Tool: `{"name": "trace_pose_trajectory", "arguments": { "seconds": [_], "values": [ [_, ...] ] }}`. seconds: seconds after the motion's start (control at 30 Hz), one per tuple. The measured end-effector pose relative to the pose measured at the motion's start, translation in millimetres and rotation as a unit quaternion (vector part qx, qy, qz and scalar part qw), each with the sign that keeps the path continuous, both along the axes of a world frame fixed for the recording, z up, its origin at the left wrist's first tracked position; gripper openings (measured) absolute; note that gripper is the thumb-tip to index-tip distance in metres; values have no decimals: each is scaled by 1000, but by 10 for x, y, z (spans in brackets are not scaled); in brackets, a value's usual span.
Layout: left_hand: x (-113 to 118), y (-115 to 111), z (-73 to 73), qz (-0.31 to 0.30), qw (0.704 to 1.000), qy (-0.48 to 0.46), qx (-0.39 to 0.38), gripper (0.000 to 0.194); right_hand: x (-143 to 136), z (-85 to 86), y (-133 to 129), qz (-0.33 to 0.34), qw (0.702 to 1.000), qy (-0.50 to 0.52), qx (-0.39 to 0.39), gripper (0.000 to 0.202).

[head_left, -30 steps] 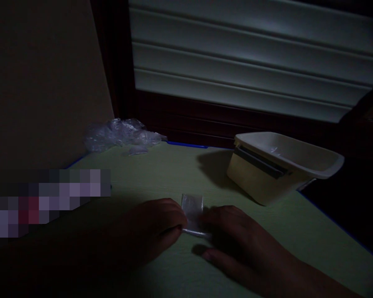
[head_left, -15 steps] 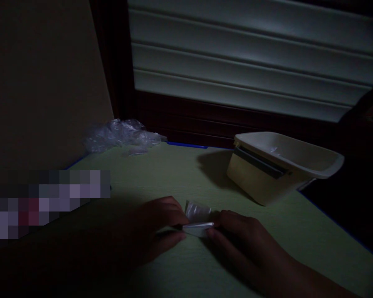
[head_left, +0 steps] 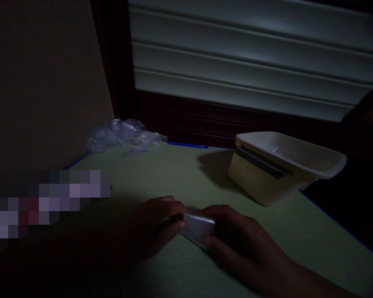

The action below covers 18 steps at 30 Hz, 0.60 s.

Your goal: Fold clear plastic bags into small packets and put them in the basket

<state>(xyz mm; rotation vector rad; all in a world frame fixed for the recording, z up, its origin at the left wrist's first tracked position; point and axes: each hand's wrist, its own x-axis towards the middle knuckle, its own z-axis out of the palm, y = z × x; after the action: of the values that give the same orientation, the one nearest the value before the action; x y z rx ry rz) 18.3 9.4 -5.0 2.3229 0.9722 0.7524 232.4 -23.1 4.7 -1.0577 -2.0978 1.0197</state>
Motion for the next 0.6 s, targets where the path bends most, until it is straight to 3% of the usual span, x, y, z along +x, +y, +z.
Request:
{"name": "trace_pose_trajectory", "arguments": {
  "seconds": [0.13,0.33,0.5,0.6],
  "values": [
    [-2,-5,5,7,1000,12,-17,23,-2,12,-2,0,1000,-21,17,19],
    [-17,-36,-79,36,998,17,50,34,-1,21,16,-16,997,-44,57,15],
    [-21,-38,-103,38,991,41,125,32,-17,69,15,30,988,-72,131,17],
    [-10,-21,-53,10,991,54,124,29,-29,101,0,70,976,-77,191,25]
  ]
}}
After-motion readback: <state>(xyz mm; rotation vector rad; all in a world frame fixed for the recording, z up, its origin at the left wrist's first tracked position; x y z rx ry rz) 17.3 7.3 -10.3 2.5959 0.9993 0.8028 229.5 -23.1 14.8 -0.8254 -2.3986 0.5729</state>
